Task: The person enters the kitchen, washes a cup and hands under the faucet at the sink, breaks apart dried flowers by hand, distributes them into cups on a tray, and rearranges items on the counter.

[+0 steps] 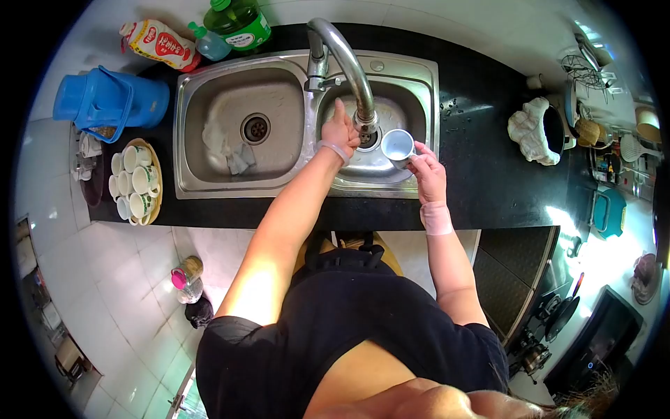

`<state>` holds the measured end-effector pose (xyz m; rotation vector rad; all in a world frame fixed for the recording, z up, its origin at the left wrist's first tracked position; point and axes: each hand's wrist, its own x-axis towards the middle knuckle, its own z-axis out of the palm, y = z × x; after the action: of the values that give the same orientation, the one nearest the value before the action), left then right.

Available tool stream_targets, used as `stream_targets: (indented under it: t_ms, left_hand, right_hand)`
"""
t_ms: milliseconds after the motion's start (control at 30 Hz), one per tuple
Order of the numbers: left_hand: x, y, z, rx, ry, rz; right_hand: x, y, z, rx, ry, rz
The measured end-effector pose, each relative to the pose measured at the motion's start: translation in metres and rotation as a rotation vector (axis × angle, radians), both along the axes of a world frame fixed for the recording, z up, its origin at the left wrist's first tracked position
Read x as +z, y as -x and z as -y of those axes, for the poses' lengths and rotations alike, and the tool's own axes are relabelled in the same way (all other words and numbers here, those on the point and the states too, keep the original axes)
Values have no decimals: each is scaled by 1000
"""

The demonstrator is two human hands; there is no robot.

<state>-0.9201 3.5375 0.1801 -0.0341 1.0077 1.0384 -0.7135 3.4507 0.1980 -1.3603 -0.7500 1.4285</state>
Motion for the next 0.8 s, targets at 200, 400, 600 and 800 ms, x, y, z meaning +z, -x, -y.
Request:
stream_targets:
  t_ms: [200, 400, 600, 800]
  left_hand:
    - [36, 8, -5, -52, -141, -196]
    - [52, 20, -48, -89, -45, 22]
    - [34, 26, -57, -165, 60, 20]
    - [36, 28, -52, -141, 57, -29]
  right_hand:
    - [-22, 0, 3, -11, 80, -95]
    - [-22, 15, 2, -33, 155, -172]
    - [-27, 17, 3, -41, 163, -146]
    - [-65, 9, -39, -157, 288, -198]
